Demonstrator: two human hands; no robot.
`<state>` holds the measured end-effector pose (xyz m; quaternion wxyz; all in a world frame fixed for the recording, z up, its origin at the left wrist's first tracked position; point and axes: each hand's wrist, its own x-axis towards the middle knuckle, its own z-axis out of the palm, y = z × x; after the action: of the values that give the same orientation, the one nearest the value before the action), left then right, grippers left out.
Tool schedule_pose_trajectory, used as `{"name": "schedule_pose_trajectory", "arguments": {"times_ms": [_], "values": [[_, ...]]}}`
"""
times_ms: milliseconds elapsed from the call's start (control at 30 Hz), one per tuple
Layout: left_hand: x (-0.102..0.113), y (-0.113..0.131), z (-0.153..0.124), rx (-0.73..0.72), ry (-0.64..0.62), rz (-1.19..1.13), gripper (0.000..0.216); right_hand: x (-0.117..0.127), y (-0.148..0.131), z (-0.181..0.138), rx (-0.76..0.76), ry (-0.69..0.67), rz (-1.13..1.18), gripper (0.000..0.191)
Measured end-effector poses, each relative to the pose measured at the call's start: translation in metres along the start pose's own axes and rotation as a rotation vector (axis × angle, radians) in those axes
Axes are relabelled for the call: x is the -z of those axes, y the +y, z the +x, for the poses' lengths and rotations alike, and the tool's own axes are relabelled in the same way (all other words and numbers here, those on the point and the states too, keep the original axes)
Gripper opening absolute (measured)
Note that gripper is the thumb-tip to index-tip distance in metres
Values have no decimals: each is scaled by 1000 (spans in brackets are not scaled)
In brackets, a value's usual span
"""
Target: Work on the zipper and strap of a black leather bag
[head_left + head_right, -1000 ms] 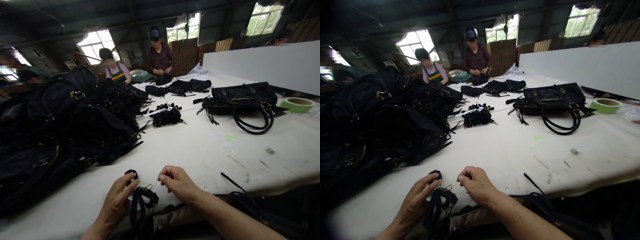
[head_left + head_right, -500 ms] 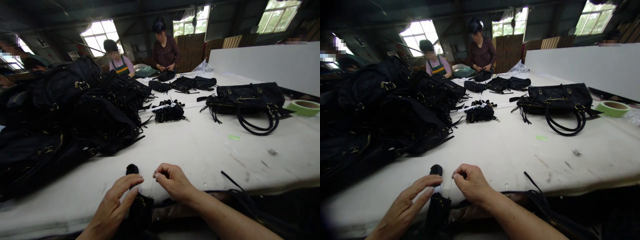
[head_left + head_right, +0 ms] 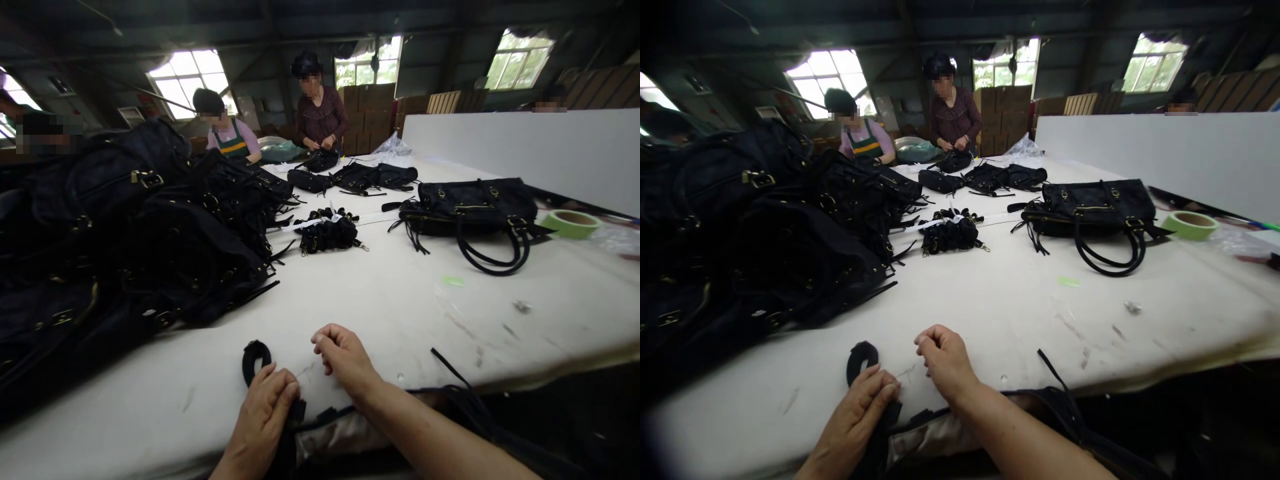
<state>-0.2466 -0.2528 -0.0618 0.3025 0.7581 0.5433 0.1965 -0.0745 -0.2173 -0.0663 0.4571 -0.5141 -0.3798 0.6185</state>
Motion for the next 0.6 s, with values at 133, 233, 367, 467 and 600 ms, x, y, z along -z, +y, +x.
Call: {"name": "schedule_pose_trajectory", "arguments": {"times_ms": [133,233,367,467,600], "values": [[-6,-1,5,-64,0,45,36,2,1,2,-15,12,122,29],[-4,-3,8,-126,23,59,35,3,1,0,2,-138,40,35],[0,-3,7,-141,42,68,34,5,4,-5,-6,-290,-185,12],[1,-3,3,-136,-7,94,31,8,6,-8,38,-229,-229,8],[-5,-6,-4,-180,12,226,18,10,4,-12,94,-170,-284,11]]}}
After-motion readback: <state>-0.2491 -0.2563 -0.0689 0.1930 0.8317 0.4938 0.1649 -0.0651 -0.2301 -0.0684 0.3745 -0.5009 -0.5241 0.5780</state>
